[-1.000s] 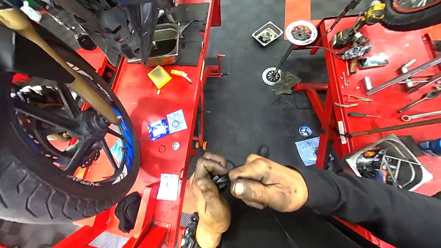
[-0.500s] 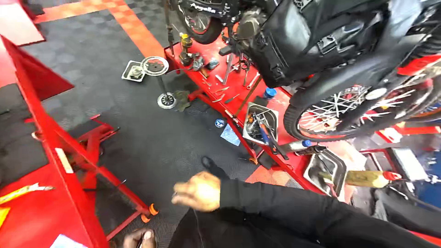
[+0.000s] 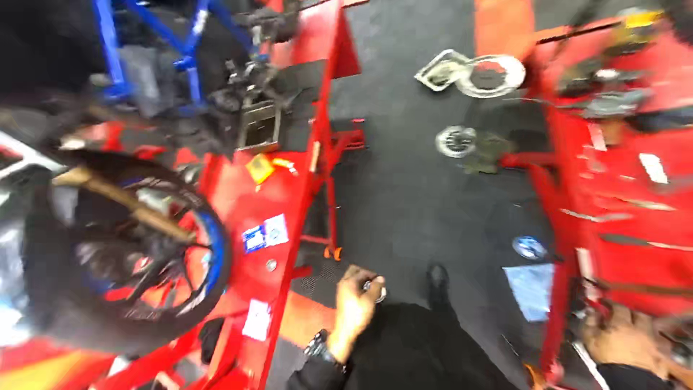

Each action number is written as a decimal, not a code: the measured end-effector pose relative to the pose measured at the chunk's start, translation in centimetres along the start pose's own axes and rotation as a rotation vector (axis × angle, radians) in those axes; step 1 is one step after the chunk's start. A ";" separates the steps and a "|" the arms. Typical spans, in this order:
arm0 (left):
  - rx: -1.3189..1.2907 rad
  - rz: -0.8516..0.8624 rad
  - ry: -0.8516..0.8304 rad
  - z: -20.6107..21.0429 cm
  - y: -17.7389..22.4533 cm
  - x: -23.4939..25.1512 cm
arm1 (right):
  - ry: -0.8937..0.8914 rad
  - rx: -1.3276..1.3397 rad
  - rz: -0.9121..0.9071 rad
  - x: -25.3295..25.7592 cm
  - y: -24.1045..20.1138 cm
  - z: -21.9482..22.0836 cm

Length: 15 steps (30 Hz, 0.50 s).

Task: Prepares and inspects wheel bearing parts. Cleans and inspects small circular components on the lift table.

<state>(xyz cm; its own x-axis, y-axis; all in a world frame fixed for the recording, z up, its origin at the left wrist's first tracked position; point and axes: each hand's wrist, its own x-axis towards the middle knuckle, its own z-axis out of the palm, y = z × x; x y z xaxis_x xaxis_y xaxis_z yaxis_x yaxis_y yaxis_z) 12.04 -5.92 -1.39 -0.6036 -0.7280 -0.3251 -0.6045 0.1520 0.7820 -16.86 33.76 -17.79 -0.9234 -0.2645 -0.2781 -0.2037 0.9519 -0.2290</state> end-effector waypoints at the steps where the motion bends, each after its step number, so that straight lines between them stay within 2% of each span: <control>1: -0.037 -0.056 0.028 0.2 0.2 0.0 | -0.073 0.172 -0.208 0.0 -5.9 0.0; 4: -0.205 -0.191 0.141 0.4 0.1 0.6 | -0.398 0.516 -0.667 -2.2 -21.0 -0.6; 7: -0.407 -0.270 0.259 -0.5 -1.0 0.8 | -0.716 0.661 -0.959 -7.0 -33.3 -1.6; 10: -0.664 -0.347 0.420 -2.6 -2.8 0.6 | -0.702 0.527 -1.110 -10.1 -40.3 -0.7; 15: -0.867 -0.432 0.585 -7.4 -8.6 -0.4 | -0.760 0.253 -1.282 -13.1 -47.6 1.9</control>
<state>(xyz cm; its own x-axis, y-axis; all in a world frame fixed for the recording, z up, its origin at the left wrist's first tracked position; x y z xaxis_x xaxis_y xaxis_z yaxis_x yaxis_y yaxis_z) 21.37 -11.88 -4.08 0.0419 -0.8428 -0.5366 -0.0011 -0.5372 0.8435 5.54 -8.41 -5.05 0.2296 -0.9608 -0.1553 -0.5840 -0.0083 -0.8117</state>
